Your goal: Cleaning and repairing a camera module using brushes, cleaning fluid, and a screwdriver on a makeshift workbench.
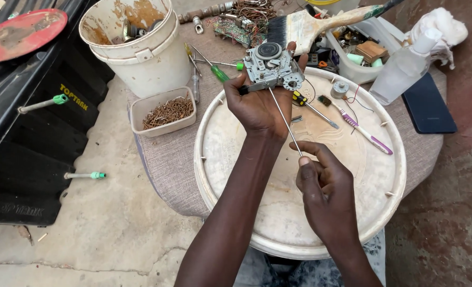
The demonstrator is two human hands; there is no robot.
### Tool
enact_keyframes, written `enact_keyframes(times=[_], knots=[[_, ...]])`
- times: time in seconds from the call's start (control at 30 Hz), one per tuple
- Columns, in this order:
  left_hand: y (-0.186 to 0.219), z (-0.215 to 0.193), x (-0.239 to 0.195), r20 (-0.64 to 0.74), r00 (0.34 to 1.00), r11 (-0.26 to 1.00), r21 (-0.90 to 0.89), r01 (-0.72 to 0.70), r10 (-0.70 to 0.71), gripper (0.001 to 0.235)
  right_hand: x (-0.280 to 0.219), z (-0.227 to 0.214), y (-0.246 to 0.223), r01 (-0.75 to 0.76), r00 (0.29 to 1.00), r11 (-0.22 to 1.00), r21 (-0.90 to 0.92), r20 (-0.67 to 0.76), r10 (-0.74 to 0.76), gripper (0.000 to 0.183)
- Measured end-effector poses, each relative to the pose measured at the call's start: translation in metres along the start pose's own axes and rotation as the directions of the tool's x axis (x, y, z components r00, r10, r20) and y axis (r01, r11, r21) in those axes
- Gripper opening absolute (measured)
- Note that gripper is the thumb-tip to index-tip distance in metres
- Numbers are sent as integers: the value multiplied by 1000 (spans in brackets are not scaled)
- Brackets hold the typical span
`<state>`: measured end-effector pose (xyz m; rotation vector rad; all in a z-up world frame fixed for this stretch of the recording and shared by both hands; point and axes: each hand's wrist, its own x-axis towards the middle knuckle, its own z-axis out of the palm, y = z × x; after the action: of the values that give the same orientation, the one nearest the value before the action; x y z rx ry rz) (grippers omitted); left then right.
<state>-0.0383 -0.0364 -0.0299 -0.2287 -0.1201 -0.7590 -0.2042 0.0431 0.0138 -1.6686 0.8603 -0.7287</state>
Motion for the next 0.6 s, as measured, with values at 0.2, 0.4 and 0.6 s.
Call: enact_keyframes(times=[0.2,0.4,0.6], knots=[[-2,5,-3,-43,998,999,8,-41,41,27,2,3,-5,-70,997,988,138,33,66,26],[-3,5,-3,-85,995,998,19,-57,58,31,1,2,-3,-82,996,986,142,35,77,26],[-2,6,-5,-98,994,997,61,-46,52,30,2,1,-2,-123,992,972,202,57,114,26]])
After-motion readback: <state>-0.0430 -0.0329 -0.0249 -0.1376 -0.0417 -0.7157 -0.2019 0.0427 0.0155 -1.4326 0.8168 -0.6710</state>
